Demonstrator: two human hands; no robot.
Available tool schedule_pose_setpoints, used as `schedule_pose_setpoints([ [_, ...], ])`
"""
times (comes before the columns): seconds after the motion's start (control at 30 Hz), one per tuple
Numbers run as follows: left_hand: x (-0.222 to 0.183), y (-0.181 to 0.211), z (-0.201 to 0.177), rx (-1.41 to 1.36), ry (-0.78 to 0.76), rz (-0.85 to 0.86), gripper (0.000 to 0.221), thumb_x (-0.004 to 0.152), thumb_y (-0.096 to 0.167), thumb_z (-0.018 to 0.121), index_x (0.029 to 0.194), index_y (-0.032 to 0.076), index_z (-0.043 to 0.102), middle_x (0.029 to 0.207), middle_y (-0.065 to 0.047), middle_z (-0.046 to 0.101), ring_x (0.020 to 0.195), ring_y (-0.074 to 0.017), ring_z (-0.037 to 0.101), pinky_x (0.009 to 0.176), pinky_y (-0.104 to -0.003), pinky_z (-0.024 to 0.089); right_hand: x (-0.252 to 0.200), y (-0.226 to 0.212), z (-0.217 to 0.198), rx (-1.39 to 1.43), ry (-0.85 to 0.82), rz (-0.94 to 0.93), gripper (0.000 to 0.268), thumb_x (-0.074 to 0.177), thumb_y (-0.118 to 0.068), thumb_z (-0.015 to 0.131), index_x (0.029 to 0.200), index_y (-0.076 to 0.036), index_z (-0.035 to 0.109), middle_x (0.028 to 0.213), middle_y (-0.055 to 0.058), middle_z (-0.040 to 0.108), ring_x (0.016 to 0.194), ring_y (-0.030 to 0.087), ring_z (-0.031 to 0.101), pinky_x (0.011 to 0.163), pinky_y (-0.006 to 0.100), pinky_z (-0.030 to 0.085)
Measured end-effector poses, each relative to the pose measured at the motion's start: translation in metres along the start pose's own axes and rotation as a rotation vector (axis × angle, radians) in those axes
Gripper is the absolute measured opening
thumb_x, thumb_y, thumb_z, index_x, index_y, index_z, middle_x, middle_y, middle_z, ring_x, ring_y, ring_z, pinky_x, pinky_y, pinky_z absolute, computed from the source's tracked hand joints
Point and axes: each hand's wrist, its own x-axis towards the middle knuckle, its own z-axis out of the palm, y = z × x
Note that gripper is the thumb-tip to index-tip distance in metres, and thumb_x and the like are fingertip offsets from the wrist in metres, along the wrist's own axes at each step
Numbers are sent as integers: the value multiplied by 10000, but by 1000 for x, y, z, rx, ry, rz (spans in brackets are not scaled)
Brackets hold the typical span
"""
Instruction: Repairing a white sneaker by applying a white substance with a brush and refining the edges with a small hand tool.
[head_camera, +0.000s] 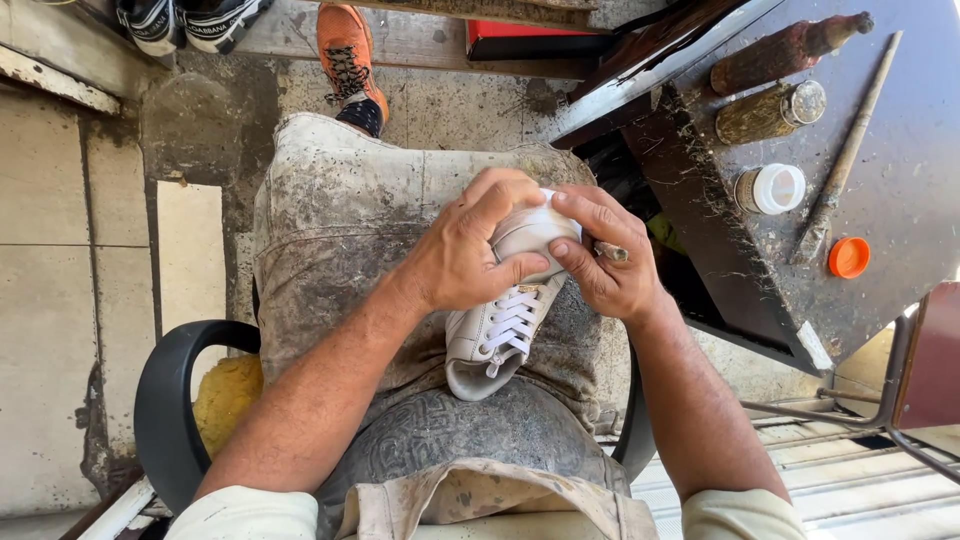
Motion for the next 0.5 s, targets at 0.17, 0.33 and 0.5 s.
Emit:
schedule_pose_setpoints([
  [0.17,-4,-19,15,-45,114,-16,463,893,362,836,1271,159,664,1235,-114,634,1136,-371,684,974,-489,547,-2,8,4,-56,39,-37,361,979,-158,716,1277,41,679,1157,255,687,652,233,573,524,343,434],
  [0.33,0,-26,18,-60,125,-13,436,878,351,852,1235,151,701,1210,-143,662,1103,-398,697,938,-493,562,-6,14,2,-105,44,-39,330,997,-165,706,1267,24,686,1135,227,694,652,248,574,545,378,446],
  [0.5,3,-25,20,-31,131,25,356,888,269,843,1171,100,709,1168,-165,679,1052,-410,709,883,-490,578,-8,18,1,-111,51,-7,286,989,-169,718,1202,21,706,1090,225,699,789,354,679,649,427,523],
])
